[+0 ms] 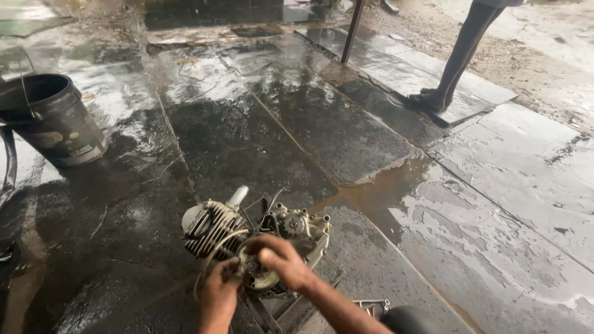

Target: Work on a motorcycle engine assembly on the floor using small hand tools.

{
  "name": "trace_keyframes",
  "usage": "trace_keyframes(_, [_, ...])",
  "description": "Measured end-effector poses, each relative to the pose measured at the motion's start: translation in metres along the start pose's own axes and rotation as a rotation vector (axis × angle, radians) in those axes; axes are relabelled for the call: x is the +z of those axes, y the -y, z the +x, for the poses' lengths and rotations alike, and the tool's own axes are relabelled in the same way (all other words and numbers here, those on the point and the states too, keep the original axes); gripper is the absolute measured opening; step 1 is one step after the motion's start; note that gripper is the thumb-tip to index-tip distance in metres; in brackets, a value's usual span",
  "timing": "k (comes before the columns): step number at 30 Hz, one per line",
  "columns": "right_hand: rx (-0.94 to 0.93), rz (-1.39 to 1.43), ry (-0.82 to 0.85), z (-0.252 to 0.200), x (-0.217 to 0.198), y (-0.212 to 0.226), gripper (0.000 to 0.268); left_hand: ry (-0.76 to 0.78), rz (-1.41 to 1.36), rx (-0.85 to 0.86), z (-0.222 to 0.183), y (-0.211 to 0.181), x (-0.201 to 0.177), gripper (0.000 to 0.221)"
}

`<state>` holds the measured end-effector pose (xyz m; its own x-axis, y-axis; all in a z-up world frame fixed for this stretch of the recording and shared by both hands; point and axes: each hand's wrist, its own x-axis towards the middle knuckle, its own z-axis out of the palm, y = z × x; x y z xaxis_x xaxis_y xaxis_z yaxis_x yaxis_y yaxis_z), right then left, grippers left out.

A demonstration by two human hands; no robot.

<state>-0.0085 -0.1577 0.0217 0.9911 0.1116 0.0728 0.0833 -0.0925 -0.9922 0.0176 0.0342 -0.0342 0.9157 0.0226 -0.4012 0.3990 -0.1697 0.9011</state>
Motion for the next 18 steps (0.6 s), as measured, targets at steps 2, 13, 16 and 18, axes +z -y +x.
trace_keyframes(2, [-0.041,-0.157,0.176,0.005,0.007,-0.027,0.110,0.167,-0.065,0.064,0.025,0.032,0.008,0.042])
trace_keyframes(13, [-0.209,-0.297,0.509,0.049,0.004,-0.031,0.078,0.196,0.493,0.206,0.015,0.003,0.001,0.094])
trace_keyframes(16, [-0.140,-0.257,0.555,0.064,0.010,-0.048,0.074,0.267,0.408,0.222,0.047,0.027,0.002,0.085])
trace_keyframes(18, [-0.090,-0.221,0.594,0.070,0.013,-0.055,0.073,0.319,0.333,0.187,0.072,0.056,0.003,0.079])
